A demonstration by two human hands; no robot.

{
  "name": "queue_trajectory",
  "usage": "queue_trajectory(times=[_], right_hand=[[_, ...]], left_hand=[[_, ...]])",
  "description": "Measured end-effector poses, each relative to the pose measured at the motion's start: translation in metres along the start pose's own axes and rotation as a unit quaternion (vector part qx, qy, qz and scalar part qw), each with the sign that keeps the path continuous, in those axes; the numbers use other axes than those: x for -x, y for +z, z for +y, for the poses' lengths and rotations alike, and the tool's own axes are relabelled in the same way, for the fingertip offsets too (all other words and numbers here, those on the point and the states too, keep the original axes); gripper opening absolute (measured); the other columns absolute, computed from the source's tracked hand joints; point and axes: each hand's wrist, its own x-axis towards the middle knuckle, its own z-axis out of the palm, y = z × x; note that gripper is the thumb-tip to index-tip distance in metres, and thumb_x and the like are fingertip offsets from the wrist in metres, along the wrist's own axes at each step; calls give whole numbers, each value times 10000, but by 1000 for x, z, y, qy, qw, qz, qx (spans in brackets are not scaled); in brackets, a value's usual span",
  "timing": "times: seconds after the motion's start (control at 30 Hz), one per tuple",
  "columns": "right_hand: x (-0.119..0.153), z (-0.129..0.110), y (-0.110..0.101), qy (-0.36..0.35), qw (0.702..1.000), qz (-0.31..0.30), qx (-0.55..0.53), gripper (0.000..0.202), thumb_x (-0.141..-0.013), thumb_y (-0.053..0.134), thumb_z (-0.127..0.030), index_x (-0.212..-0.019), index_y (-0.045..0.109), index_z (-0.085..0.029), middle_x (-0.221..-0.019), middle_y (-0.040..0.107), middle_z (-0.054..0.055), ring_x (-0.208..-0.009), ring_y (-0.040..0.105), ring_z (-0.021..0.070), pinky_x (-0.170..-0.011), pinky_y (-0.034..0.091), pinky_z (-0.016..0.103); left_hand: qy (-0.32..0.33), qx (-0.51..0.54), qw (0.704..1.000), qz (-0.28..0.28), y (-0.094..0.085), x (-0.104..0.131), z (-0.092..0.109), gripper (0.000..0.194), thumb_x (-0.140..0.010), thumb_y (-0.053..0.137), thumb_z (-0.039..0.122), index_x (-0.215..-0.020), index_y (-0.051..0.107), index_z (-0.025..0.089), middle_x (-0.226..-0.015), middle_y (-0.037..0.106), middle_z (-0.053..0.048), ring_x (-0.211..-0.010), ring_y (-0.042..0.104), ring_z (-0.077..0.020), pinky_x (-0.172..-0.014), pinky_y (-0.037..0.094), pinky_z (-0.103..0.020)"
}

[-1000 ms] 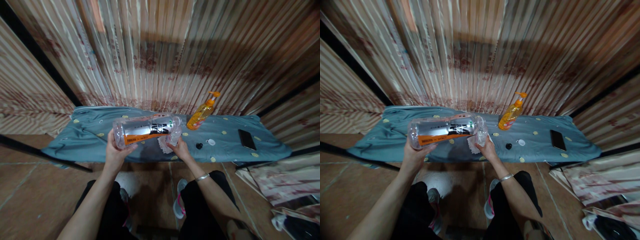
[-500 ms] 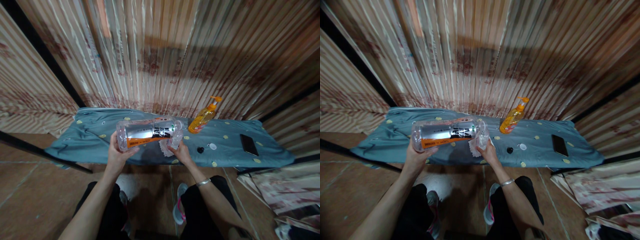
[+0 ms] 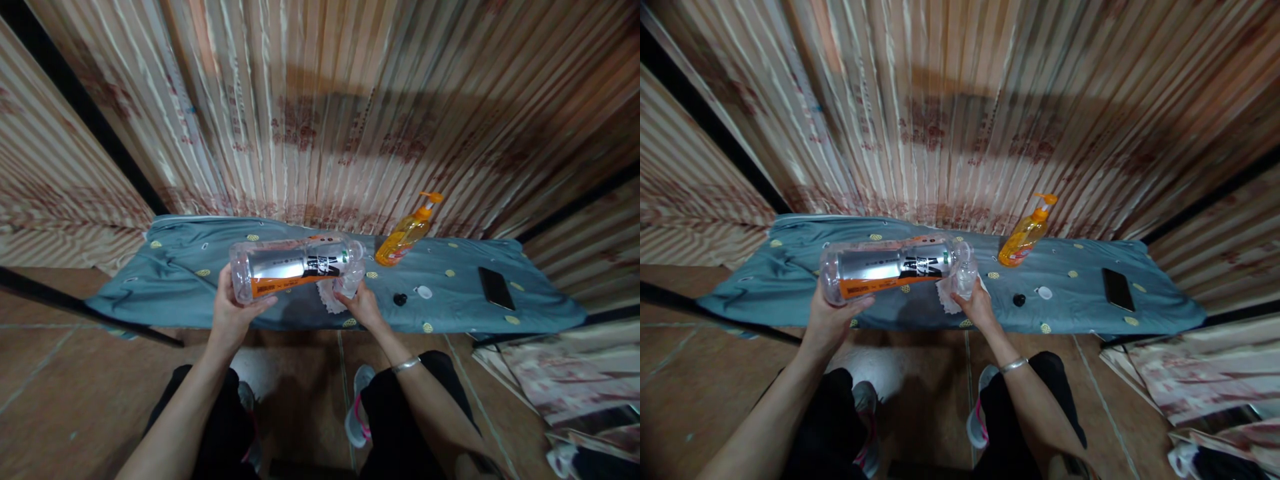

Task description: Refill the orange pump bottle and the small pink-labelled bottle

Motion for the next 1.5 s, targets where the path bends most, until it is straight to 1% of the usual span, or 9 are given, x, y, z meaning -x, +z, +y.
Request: queue_trajectory(times=[0.13, 0.33, 0.53, 0.7, 0.97, 1.1, 1.23, 1.33, 1.5], right_hand=[[-1, 2, 0, 1, 1000, -4, 3, 645, -818, 795, -381, -1376, 552, -168, -1175, 796, 144, -1095, 775, 345, -926, 620, 453], [-1, 4, 0, -3, 1000, 0, 7, 643, -801, 806, -388, -1352, 556, -172, -1157, 797, 150, -1079, 777, 349, -922, 615, 454], [-1, 2, 0, -2, 1000, 0, 7, 587, -806, 790, -387, -1313, 572, -186, -1125, 804, 136, -1062, 780, 342, -908, 614, 441], [0, 3, 1, -2, 1000, -1, 10, 609, -813, 786, -381, -1333, 554, -164, -1130, 805, 149, -1067, 781, 348, -913, 614, 446], [-1, 3, 1, 6, 1000, -10, 11, 634, -815, 799, -375, -1356, 550, -156, -1167, 797, 167, -1082, 777, 352, -925, 616, 447], [-2, 6, 3, -13, 1000, -3, 5, 603, -815, 797, -383, -1329, 567, -168, -1168, 796, 157, -1083, 776, 351, -927, 616, 456], [-2, 8, 4, -12, 1000, 6, 8, 586, -813, 795, -381, -1316, 571, -179, -1144, 799, 148, -1064, 781, 352, -905, 623, 456], [-2, 8, 4, -12, 1000, 1, 7, 603, -813, 800, -382, -1331, 562, -184, -1151, 797, 148, -1060, 781, 352, -909, 621, 464], [-1, 5, 2, -5, 1000, 1, 9, 650, -812, 802, -396, -1366, 546, -172, -1131, 799, 143, -1045, 782, 352, -881, 624, 444]], left_hand=[[-15, 16, 1000, 12, 0, -1, -1, 955, -380, 1036, 287, -1221, 591, 215, -1095, 719, -38, -998, 737, -244, -908, 630, -373], [-1, 14, 1000, 0, -1, -1, -3, 877, -423, 1021, 311, -1187, 598, 222, -1096, 727, -49, -1001, 736, -257, -899, 631, -393], [-26, 29, 999, 19, 1, 0, -2, 856, -423, 1000, 264, -1181, 605, 222, -1088, 723, -47, -960, 736, -239, -885, 634, -394], [-27, 34, 999, 8, 2, 0, 2, 831, -438, 989, 255, -1180, 618, 220, -1107, 715, -58, -1015, 729, -270, -911, 620, -418], [-39, 25, 999, 0, 2, 1, 6, 981, -441, 1003, 272, -1320, 571, 207, -1160, 709, -77, -1043, 724, -273, -937, 607, -415], [-46, 26, 999, 3, 4, 2, 9, 977, -439, 994, 290, -1315, 571, 206, -1204, 697, -83, -1089, 705, -283, -972, 587, -425], [-63, 48, 997, 12, 5, 3, 10, 995, -414, 990, 224, -1316, 571, 205, -1194, 696, -64, -1065, 698, -251, -987, 569, -392], [-61, 56, 996, 13, 5, 3, 8, 960, -417, 983, 203, -1288, 581, 211, -1172, 702, -53, -1050, 699, -241, -989, 568, -386], [-42, 48, 998, 16, 5, 2, 6, 870, -435, 969, 231, -1222, 598, 227, -1179, 711, -61, -1091, 706, -288, -986, 580, -434]])
